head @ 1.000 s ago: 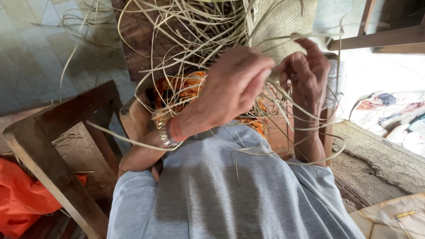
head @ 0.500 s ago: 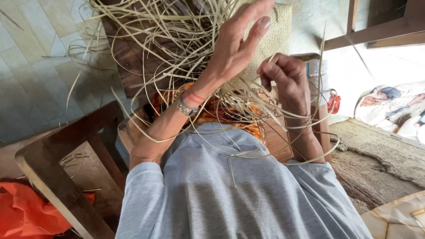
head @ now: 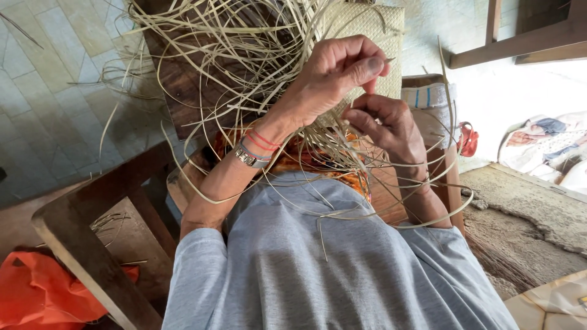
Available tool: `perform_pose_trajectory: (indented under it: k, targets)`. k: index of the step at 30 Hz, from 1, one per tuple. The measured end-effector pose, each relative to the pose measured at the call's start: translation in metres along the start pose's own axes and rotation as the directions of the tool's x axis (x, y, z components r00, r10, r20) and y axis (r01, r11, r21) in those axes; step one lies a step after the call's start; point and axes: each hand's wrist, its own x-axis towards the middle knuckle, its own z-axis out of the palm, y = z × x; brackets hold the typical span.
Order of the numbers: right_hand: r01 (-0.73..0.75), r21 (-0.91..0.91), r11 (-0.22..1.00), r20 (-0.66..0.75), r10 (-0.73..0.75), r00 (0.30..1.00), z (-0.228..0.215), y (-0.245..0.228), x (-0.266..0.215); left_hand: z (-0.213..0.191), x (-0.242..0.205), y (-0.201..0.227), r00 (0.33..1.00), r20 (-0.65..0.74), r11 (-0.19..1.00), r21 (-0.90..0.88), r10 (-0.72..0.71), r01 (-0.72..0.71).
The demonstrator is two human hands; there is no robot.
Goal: The person weaves together thin strips of light-colored material to form a basket, using their hands and occasionally cutting a strip with a knife.
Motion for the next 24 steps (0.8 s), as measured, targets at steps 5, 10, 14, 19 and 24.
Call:
perform_pose_trajectory:
  k: [5, 10, 14, 19, 24]
  targets:
    - [0.28, 0.151, 0.948, -0.239, -0.24, 0.941, -0.011, 0.015, -0.005, 0.003, -0.009, 0.009, 0.989, 0.05, 0.954, 0.264, 0.137, -0.145]
    - [0.302, 0.226, 0.926, -0.319, -0.222, 0.921, -0.015, -0.007, -0.009, 0.016, -0.016, 0.024, 0.975, 0.045, 0.851, 0.479, 0.219, -0.214]
    - [0.243, 0.293, 0.925, -0.313, -0.147, 0.938, -0.016, -0.003, -0.009, 0.021, -0.019, 0.034, 0.966, 0.066, 0.783, 0.574, 0.249, -0.24]
    - [0.231, 0.306, 0.923, -0.306, -0.135, 0.942, -0.019, -0.006, -0.01, 0.024, -0.022, 0.035, 0.966, 0.091, 0.761, 0.6, 0.242, -0.247]
    - [0.216, 0.272, 0.938, -0.251, -0.147, 0.957, -0.026, -0.003, -0.014, 0.03, -0.024, 0.034, 0.967, 0.138, 0.712, 0.655, 0.215, -0.253]
